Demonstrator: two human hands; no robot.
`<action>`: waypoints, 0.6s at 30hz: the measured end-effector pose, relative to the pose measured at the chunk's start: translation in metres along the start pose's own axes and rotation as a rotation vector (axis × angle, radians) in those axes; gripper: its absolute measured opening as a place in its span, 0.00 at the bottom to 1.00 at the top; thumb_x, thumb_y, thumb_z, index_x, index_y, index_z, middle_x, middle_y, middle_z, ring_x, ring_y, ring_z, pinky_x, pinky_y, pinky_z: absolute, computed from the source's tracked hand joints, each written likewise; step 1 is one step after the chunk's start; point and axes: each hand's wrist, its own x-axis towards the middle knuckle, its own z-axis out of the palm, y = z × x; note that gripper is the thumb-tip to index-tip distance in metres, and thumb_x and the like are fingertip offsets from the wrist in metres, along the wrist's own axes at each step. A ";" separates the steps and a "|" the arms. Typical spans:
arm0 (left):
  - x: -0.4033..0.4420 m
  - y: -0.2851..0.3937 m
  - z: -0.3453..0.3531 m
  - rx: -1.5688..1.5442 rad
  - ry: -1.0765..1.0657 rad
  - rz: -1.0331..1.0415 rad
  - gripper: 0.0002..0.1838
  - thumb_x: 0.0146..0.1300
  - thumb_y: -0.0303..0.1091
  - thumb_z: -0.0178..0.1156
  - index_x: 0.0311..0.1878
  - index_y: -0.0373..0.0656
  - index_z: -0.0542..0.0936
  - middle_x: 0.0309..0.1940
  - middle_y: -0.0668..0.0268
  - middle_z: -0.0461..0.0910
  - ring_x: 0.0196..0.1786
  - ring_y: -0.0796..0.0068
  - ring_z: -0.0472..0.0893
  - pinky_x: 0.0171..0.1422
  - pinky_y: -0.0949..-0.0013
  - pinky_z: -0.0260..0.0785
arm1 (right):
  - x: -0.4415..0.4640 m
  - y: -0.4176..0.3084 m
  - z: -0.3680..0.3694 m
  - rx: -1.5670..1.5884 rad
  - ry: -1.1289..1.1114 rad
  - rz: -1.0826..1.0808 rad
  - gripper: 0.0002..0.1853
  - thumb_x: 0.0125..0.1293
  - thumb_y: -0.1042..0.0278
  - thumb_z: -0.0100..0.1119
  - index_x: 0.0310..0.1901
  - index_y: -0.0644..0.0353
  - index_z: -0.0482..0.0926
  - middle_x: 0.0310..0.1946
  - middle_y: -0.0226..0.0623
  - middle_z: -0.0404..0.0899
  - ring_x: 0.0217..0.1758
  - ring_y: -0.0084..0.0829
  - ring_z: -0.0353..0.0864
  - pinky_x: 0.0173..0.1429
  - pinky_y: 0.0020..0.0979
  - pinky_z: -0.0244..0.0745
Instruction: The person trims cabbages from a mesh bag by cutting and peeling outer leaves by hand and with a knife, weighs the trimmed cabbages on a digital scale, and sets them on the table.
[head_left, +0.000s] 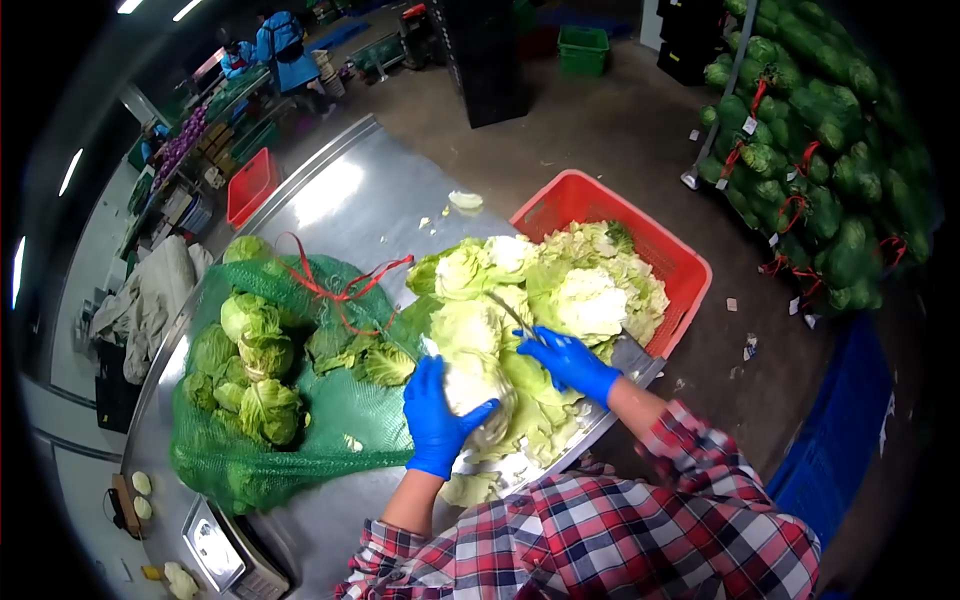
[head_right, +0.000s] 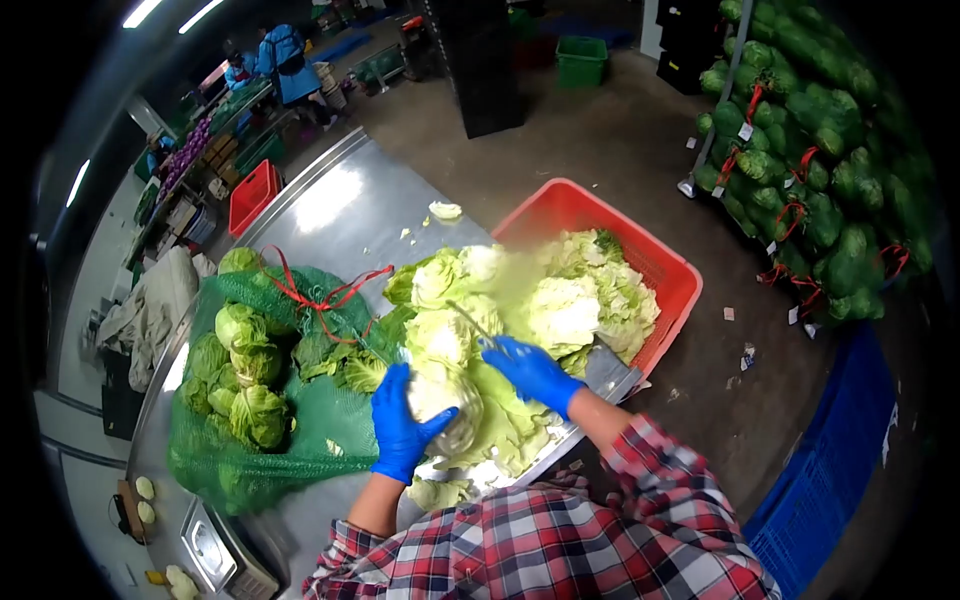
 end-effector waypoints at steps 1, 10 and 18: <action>-0.007 -0.007 0.000 0.024 0.091 0.045 0.56 0.36 0.60 0.74 0.65 0.33 0.63 0.61 0.44 0.66 0.61 0.45 0.68 0.66 0.53 0.60 | -0.021 -0.015 0.005 -0.019 -0.104 0.133 0.28 0.70 0.44 0.47 0.63 0.56 0.69 0.45 0.50 0.79 0.36 0.38 0.83 0.41 0.35 0.77; -0.018 0.000 0.001 0.006 0.058 0.060 0.66 0.33 0.59 0.76 0.70 0.30 0.53 0.66 0.42 0.59 0.66 0.44 0.63 0.70 0.54 0.56 | -0.020 0.013 0.048 -0.203 0.059 -0.365 0.34 0.72 0.48 0.45 0.72 0.54 0.51 0.65 0.50 0.65 0.58 0.49 0.74 0.56 0.38 0.72; -0.019 -0.004 0.017 -0.037 0.159 0.024 0.61 0.35 0.60 0.74 0.68 0.31 0.59 0.64 0.42 0.63 0.63 0.44 0.67 0.68 0.54 0.58 | -0.014 -0.010 0.050 -0.514 0.013 -0.153 0.34 0.70 0.50 0.48 0.71 0.56 0.53 0.48 0.49 0.78 0.28 0.49 0.80 0.32 0.43 0.75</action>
